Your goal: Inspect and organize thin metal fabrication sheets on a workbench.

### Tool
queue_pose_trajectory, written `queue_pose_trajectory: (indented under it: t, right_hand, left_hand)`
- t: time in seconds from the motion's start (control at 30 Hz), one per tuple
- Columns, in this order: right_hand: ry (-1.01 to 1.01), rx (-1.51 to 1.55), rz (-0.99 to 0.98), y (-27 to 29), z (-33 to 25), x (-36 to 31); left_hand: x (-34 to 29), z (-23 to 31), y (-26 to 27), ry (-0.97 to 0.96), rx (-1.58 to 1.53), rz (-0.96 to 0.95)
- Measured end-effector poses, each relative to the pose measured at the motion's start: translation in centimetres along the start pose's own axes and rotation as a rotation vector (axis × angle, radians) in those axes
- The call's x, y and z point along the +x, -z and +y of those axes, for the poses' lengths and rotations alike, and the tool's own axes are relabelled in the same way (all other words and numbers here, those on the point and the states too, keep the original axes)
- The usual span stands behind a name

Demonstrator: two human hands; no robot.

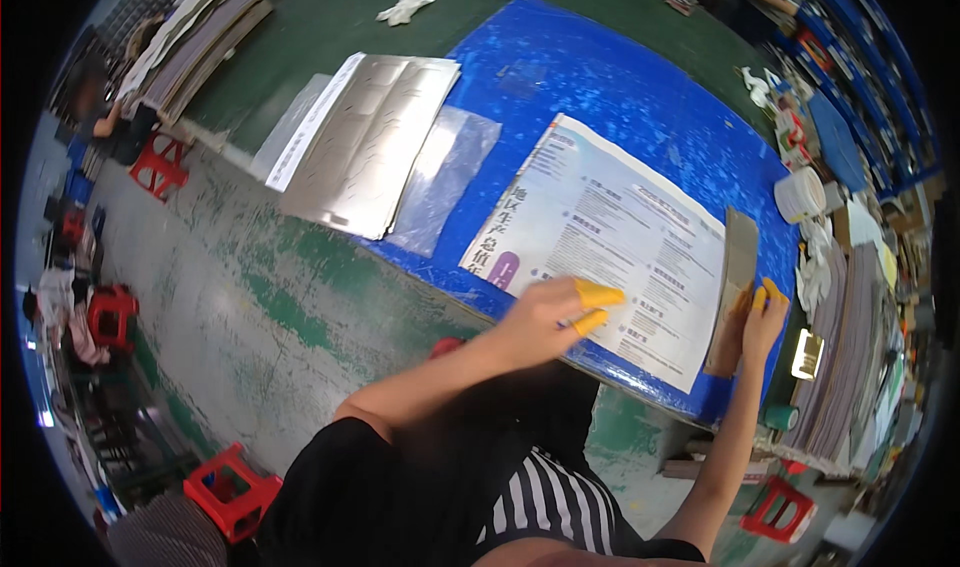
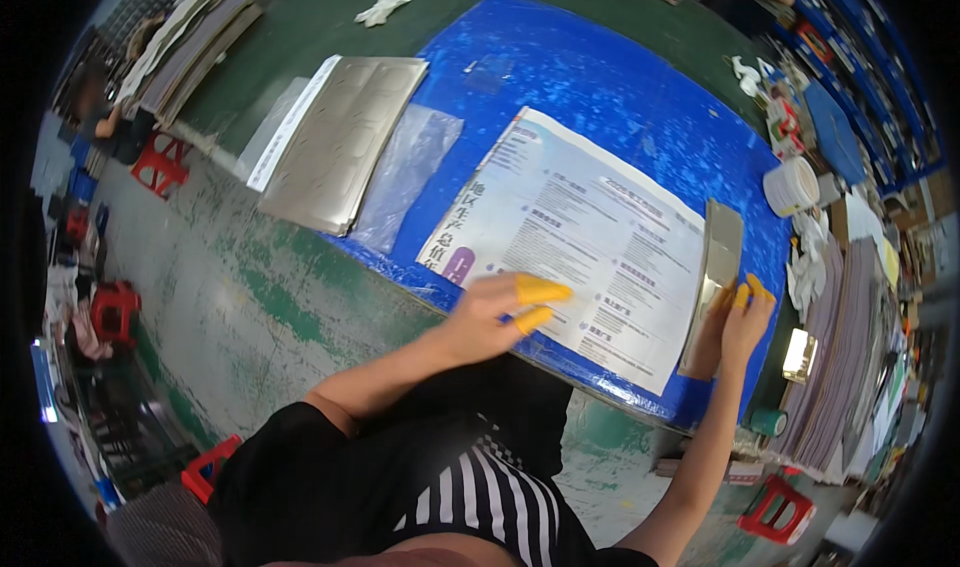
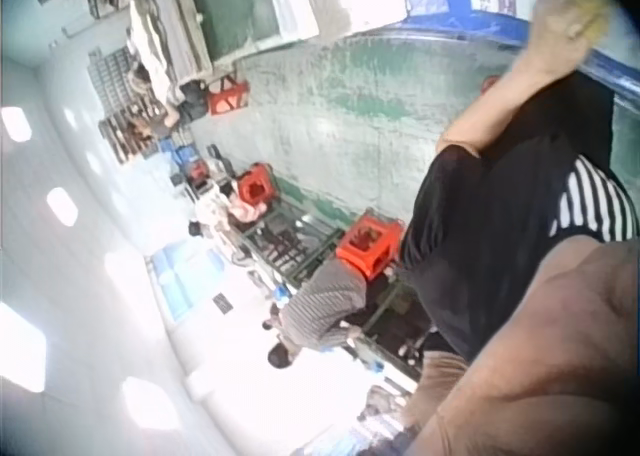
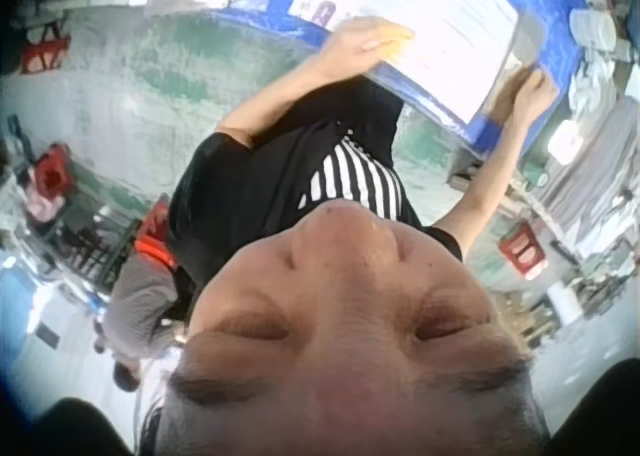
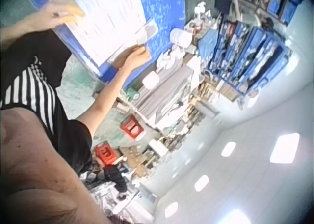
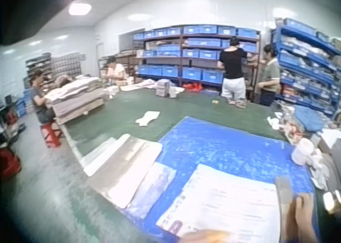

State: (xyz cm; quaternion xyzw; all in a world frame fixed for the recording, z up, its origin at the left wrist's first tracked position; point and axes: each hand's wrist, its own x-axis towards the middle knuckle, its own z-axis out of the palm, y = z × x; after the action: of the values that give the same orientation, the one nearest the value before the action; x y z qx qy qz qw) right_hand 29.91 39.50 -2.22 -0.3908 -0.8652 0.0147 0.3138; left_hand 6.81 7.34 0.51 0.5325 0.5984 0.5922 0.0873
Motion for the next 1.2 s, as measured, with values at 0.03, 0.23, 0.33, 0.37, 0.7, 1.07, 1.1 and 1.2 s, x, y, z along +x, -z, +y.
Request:
queue_pose_trajectory:
  t: [0.03,0.23,0.33,0.37,0.7,1.07,1.1,1.2]
  right_hand:
    - [-0.012,0.012,-0.003,0.2,-0.4,0.1]
    - [-0.057,0.137,-0.068,2.7,-5.9,0.6]
    - [0.009,0.275,-0.092,2.2,-8.4,0.7]
    - [0.054,0.307,-0.097,2.1,-8.9,0.7]
    - [0.129,0.396,-0.254,1.7,-15.0,0.1]
    - [0.148,0.512,-0.319,2.0,-16.7,-0.6]
    - [0.131,0.518,-0.349,2.1,-17.1,-0.7]
    - [0.063,0.736,-0.420,0.9,-17.4,-1.1]
  left_hand:
    - [0.0,-0.2,2.0,-0.068,0.115,0.075]
    - [-1.7,-2.5,16.1,0.159,0.719,0.150]
    - [-3.1,-3.9,20.6,0.289,0.756,0.199]
    - [-3.5,-4.5,21.5,0.323,0.911,0.128]
    - [-3.1,-4.2,22.7,0.610,0.920,-0.089]
    - [-1.6,-2.9,22.7,0.003,0.841,0.964]
    - [-0.6,-1.9,21.6,-0.032,0.657,1.024]
    - [1.1,-0.1,19.3,-0.163,-0.363,1.084]
